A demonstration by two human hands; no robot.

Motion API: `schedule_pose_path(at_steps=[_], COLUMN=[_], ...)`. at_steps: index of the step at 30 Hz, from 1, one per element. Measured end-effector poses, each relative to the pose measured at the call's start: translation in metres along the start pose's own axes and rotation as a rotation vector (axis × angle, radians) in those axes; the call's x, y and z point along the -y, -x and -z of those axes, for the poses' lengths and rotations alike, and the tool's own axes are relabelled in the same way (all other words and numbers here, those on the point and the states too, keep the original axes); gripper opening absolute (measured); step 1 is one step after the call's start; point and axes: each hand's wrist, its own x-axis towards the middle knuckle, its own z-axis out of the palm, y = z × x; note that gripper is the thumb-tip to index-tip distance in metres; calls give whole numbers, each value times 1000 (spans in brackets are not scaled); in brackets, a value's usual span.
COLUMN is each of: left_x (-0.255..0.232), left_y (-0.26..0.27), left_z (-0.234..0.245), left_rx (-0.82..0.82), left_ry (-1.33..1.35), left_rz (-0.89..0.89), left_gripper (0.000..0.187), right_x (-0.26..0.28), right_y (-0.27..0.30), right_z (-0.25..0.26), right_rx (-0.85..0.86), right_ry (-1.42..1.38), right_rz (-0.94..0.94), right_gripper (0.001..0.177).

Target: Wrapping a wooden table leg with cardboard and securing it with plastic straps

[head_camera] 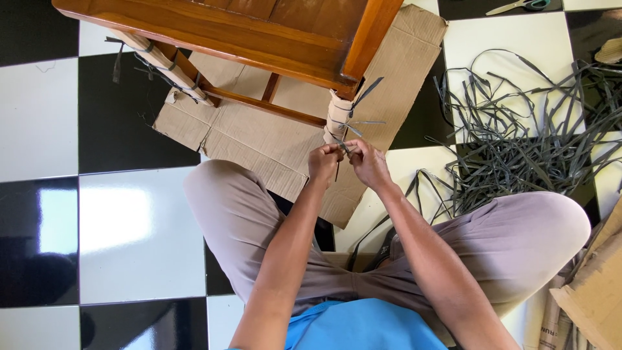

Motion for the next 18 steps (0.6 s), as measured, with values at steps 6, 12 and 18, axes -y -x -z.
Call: schedule_pose_path(at_steps=[6,12,18], left_x=[-46,-40,-50], left_y=[34,31,31], left_z=[13,15,17], left_rx=[-8,52,19], left_ry=[-511,-632,-521], left_rz=[-78,-93,-148], left_gripper=[18,24,25], right_x=[11,-12,9], right_y=[4,-8,-7], right_z=[5,-12,3], right_rx=[46,34,28], right_ry=[92,269,255], right_rz=[79,167,177], right_gripper=[50,38,22])
